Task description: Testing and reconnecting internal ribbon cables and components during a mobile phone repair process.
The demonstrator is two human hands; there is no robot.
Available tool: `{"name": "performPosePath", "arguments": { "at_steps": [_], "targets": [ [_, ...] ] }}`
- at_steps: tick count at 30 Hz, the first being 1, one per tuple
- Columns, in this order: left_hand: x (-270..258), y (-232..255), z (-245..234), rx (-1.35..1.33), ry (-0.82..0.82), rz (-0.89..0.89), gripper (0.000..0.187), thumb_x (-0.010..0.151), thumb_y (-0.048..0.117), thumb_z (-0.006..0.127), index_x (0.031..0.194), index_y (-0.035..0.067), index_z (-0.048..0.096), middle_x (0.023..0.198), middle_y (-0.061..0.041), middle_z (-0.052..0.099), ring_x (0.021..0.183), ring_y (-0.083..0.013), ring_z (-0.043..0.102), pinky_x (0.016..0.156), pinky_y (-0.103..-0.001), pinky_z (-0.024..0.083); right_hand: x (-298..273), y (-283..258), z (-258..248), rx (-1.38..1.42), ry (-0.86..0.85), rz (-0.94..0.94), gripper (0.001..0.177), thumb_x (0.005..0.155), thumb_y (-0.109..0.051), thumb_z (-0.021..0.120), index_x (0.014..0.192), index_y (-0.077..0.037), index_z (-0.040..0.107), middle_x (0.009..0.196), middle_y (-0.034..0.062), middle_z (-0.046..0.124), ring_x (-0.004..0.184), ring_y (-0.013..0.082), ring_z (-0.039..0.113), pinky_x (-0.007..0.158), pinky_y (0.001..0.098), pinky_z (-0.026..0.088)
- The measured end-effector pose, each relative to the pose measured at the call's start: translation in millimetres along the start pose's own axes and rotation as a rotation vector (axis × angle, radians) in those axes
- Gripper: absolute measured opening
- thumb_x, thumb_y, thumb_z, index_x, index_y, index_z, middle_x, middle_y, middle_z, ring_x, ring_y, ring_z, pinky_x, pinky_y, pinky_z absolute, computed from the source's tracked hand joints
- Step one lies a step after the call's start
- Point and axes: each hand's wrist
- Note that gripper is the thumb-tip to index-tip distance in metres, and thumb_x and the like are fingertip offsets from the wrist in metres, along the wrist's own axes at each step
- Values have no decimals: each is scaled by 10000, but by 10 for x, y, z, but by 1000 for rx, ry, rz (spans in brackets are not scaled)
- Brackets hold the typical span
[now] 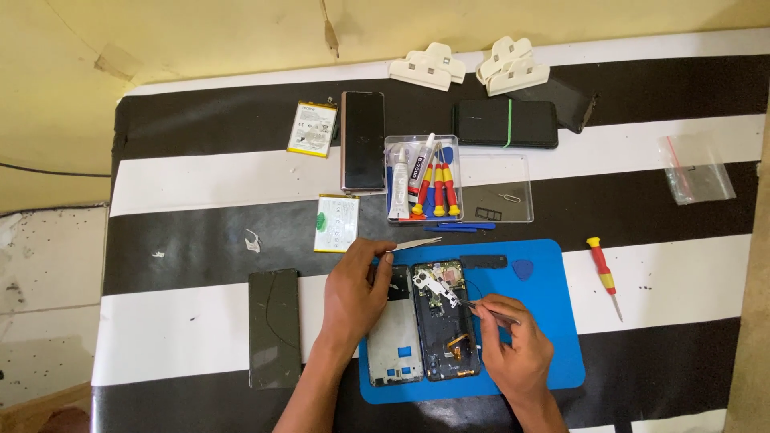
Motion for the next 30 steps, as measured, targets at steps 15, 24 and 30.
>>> {"name": "performPosePath", "arguments": {
  "at_steps": [15, 24, 30],
  "targets": [
    [3, -16, 4, 26, -18, -19, 239, 1019, 247, 548, 1181, 148, 693, 1047, -8, 701, 770, -171, 639, 620, -335, 511, 205, -124, -286, 142, 205, 191, 137, 978, -14, 649, 1079, 75, 627, 1074, 211, 727, 851, 289, 796, 771, 333, 696],
    [3, -13, -1, 9, 13, 32, 212, 1018, 207, 557, 1166, 133, 690, 1035, -13, 697, 755, -160, 617, 623, -322, 491, 221, -36, -708, -28, 279, 227, 106, 1045, 51, 643, 1130, 112, 626, 1042, 217, 722, 870, 285, 764, 809, 326, 645],
    [22, -48, -4, 6, 4, -10, 236, 1028, 239, 541, 1174, 143, 699, 998, -11, 681, 687, -158, 579, 584, -338, 461, 157, 119, -741, -173, 86, -13, 194, 991, 5, 654, 1168, 35, 579, 1141, 195, 720, 1031, 248, 739, 834, 288, 635]
  ]
}}
Point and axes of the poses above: each hand's wrist, its own x-axis towards the middle knuckle, its own z-axis out of the palm, y = z × x
